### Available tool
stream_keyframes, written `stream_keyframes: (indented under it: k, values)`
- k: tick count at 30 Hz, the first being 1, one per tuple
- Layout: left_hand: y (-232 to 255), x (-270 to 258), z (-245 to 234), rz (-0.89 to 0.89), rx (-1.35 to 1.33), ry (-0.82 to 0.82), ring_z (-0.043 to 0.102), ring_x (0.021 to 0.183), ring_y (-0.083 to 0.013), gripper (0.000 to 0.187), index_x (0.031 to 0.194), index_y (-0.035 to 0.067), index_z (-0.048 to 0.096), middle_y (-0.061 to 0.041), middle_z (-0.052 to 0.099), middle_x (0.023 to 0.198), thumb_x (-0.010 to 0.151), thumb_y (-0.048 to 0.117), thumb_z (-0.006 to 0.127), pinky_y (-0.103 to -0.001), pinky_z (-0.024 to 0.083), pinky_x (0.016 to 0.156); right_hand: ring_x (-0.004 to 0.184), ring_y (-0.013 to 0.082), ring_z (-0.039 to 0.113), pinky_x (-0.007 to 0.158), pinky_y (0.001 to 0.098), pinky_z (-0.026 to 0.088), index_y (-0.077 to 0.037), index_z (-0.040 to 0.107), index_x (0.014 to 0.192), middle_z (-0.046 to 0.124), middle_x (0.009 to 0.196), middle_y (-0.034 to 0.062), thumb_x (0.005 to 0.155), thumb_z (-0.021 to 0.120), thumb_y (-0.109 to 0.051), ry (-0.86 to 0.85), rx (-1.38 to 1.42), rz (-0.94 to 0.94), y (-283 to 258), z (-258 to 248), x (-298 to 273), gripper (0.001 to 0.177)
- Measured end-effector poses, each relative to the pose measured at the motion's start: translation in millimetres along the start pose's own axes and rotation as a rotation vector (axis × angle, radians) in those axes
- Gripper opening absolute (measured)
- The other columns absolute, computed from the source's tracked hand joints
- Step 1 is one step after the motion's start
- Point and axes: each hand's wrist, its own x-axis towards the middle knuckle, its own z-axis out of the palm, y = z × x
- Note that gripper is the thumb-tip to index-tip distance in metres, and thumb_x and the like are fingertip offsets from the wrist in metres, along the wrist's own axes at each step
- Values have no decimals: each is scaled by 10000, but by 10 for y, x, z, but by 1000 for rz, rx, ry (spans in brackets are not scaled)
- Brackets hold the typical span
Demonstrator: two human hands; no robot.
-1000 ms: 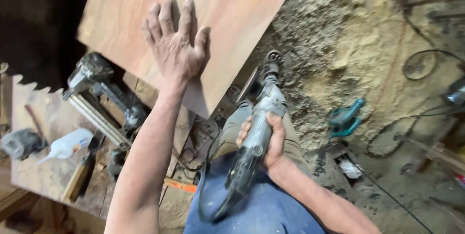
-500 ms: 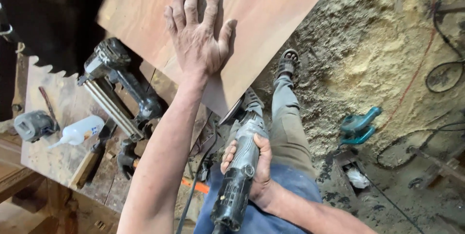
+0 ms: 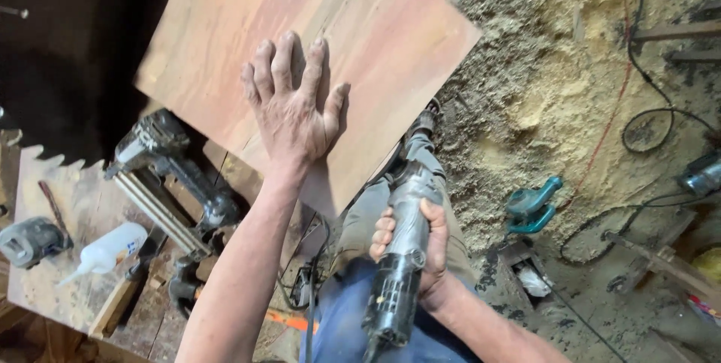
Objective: Marking, nailing wooden strips, and sanding a wooden board in a workshop environment.
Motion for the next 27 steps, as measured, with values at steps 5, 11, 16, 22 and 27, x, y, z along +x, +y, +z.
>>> stream_keyframes:
  k: [5, 11, 16, 22, 27]
  values:
    - [-11, 19, 81, 12, 18, 100, 328, 1462, -393, 611, 1446, 283, 634, -118, 469, 1527, 969, 663, 601, -572, 140, 1218, 770, 197, 604, 753, 397, 513, -93, 538, 1102, 562, 854, 28, 818, 657, -544, -38, -169, -46, -629, 112, 117, 546]
    - [-9, 47, 78, 28, 39, 109, 362, 1448, -408, 593, 1390, 261, 693, -131, 504, 1513, 952, 654, 616, -578, 173, 1219, 780, 211, 590, 766, 409, 494, -89, 556, 1130, 556, 863, 40, 814, 652, -572, -105, -287, -111, -1285, 559, 112, 585]
    - [-13, 76, 40, 48, 65, 98, 390, 1431, -426, 595, 1386, 251, 694, -147, 518, 1491, 941, 641, 631, -589, 206, 1209, 723, 280, 598, 714, 485, 523, -47, 566, 1143, 555, 811, 101, 832, 661, -567, -144, -548, -147, -2053, 630, -31, 614]
    - [17, 104, 12, 72, 52, 99, 419, 1403, -469, 588, 1398, 219, 682, -190, 527, 1463, 942, 589, 647, -612, 238, 1192, 682, 304, 609, 681, 522, 536, -39, 558, 1148, 560, 776, 126, 838, 631, -570, -179, -552, -115, -2115, 477, 56, 619]
    - [6, 95, 9, 95, 44, 105, 434, 1380, -497, 590, 1419, 208, 671, -216, 529, 1450, 956, 572, 643, -632, 248, 1173, 703, 314, 612, 702, 527, 548, -60, 523, 1148, 544, 795, 130, 836, 606, -607, -181, -527, -101, -1879, 417, 115, 636]
